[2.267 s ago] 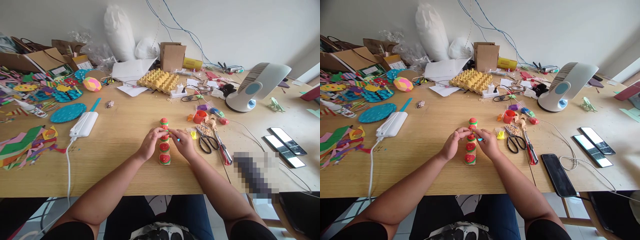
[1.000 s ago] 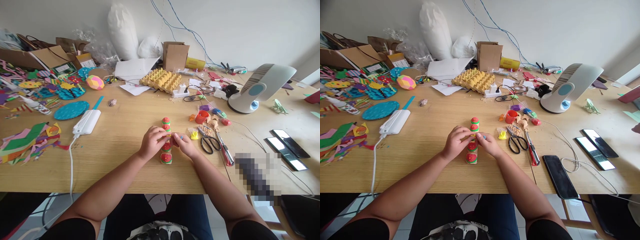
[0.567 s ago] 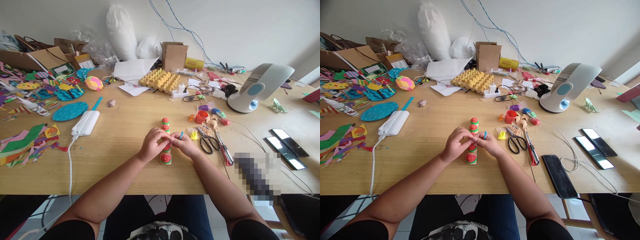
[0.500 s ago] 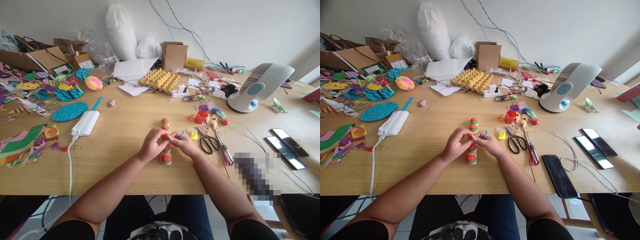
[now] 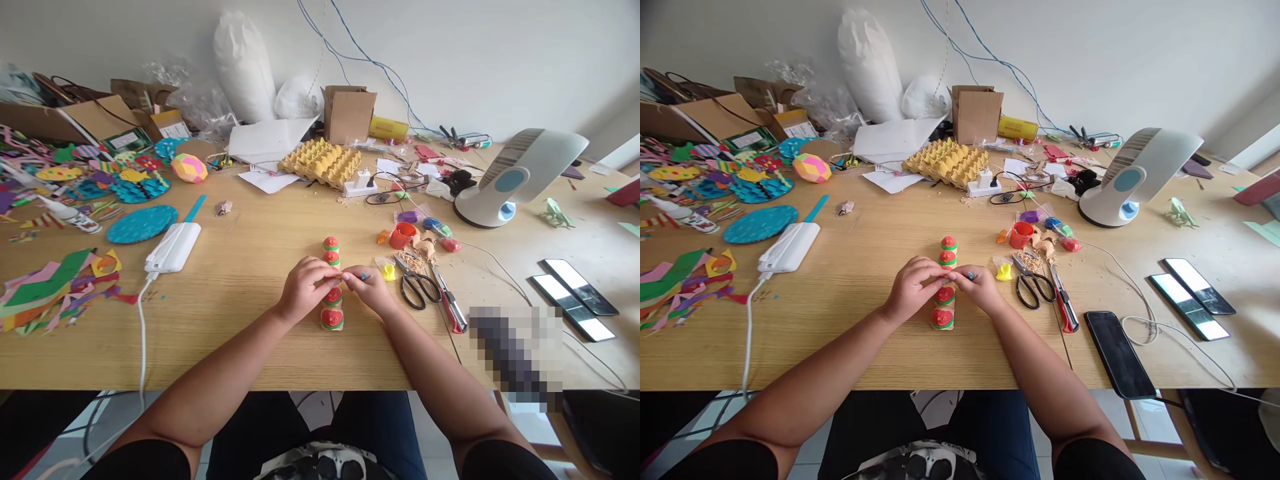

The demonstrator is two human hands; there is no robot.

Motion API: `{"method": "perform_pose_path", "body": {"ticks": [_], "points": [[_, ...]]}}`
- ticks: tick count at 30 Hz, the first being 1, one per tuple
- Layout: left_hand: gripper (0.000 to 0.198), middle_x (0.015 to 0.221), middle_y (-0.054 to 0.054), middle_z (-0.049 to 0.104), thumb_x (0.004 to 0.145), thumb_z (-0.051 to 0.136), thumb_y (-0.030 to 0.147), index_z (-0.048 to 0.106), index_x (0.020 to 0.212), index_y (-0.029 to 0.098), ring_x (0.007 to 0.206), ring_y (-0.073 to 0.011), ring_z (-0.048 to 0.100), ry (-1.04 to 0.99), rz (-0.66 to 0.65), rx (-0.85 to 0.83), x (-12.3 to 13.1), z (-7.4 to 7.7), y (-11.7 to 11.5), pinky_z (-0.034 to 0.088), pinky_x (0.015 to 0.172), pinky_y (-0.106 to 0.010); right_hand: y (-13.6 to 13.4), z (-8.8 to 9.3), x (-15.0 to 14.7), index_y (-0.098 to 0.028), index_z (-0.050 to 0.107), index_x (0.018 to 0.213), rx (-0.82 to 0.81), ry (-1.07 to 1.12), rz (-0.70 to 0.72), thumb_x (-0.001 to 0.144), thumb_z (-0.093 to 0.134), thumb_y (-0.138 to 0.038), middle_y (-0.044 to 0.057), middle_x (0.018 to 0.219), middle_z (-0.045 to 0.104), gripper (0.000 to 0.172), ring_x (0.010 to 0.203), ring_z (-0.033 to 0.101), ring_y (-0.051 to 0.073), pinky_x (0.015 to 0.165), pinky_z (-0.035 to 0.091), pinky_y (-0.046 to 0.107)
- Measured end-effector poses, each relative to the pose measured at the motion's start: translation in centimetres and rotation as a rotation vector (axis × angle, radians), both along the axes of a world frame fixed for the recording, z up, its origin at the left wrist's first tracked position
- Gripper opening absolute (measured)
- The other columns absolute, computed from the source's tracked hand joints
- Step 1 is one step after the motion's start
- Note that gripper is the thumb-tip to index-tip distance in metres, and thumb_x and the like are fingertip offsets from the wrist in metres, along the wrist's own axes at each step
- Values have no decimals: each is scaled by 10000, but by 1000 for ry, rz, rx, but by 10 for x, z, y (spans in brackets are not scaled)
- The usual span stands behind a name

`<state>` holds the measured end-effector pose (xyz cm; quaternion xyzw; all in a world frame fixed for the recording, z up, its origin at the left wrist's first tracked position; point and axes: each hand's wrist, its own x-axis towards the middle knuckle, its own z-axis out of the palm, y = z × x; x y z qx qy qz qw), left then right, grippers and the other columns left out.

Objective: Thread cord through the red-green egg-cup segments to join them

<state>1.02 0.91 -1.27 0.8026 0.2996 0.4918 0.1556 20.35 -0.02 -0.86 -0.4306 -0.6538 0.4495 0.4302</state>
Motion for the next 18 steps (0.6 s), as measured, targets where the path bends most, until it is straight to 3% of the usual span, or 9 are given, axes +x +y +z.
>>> {"method": "perform_pose_path", "body": {"ticks": [4, 10, 18], "points": [[67, 904, -31, 754, 924, 709, 268, 748, 970, 239, 853, -174, 643, 1, 2, -1, 0, 1, -1, 539, 787, -348, -3, 3, 0, -178, 586, 617, 52, -57, 9, 901, 536, -699, -11, 573, 472, 596, 573, 406, 119, 576, 343, 271], [56, 904, -34, 752, 922, 712, 268, 744, 953, 234, 852, -176, 643, 11, 11, 4, 0, 0, -1, 540, 780, -345, -4, 7, -3, -183, 607, 671, 8, -28, 44, 878, 611, -658, -13, 602, 507, 518, 592, 420, 123, 592, 366, 271], [212, 996, -49, 752, 924, 709, 272, 724, 1134, 249, 926, -192, 650, 44, 28, -10, 0, -4, 2, 542, 832, -368, 0, 1, -2, -183, 663, 797, -66, 79, 11, 807, 720, -625, -5, 670, 571, 446, 639, 486, 132, 604, 407, 264]]}}
